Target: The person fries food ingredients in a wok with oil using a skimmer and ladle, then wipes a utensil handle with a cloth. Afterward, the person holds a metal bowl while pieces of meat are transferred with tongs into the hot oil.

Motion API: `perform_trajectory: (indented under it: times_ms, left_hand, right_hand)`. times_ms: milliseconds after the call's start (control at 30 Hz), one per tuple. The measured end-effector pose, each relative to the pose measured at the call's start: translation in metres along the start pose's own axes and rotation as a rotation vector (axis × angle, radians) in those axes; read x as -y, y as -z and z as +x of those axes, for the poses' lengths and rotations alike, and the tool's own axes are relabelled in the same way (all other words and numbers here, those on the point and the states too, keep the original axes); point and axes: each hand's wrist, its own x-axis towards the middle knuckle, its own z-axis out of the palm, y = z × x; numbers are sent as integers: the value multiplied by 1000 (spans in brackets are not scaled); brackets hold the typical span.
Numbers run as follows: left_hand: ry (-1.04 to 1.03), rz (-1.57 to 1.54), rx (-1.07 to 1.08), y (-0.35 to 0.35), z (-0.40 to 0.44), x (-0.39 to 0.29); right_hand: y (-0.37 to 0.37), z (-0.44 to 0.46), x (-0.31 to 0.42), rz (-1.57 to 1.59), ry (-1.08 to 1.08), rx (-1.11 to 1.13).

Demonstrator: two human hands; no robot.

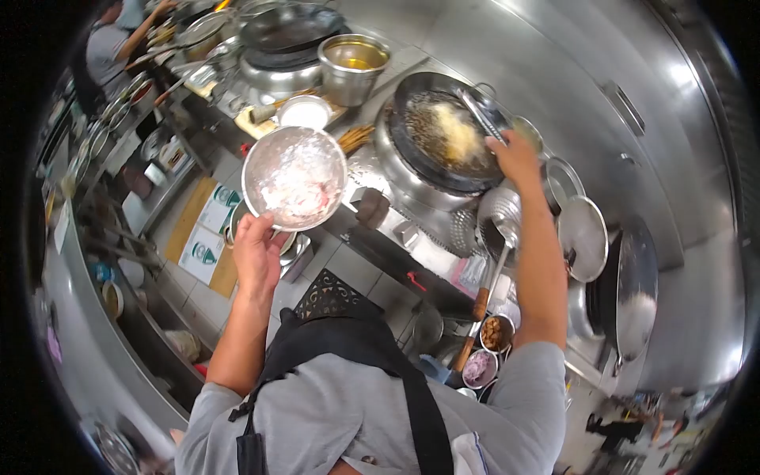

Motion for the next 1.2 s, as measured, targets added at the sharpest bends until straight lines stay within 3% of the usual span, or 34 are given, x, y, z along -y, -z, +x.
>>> perform_trajectory:
  times_ms: [67, 133, 233, 300, 367, 600, 767, 833, 900, 1033, 1100, 1200]
  left_hand:
    - [-50, 3, 22, -1, 1, 4]
    - [-98, 10, 31, -7, 3, 7]
    - [-150, 28, 54, -9, 5, 10]
    - [-181, 42, 80, -10, 6, 13]
    - [-349, 224, 53, -12, 6, 15]
    - [-504, 401, 78, -13, -1, 14]
    - [-116, 22, 92, -10, -1, 14]
    - [-81, 18, 77, -15, -5, 11]
    - [-41, 14, 68, -19, -7, 13]
    - [31, 11, 82, -22, -5, 19]
    - [66, 27, 76, -23, -7, 24]
    - [78, 24, 91, -24, -5, 29]
  right_hand:
    - [24, -25, 31, 130, 237, 6]
    - [48, -63, 75, 278, 360, 211]
    - [70, -111, 128, 38, 477, 281]
    - [71, -126, 143, -80, 782, 232]
    - [68, -127, 151, -129, 799, 204]
    - [57, -113, 154, -233, 873, 118]
    - [73, -120, 144, -139, 760, 28]
    - [72, -121, 140, -139, 696, 32]
    - [60, -121, 131, -91, 736, -88]
    - [51, -127, 115, -121, 824, -60]
    - [59, -130, 111, -54, 697, -74]
    - [68, -132, 107, -48, 676, -79]
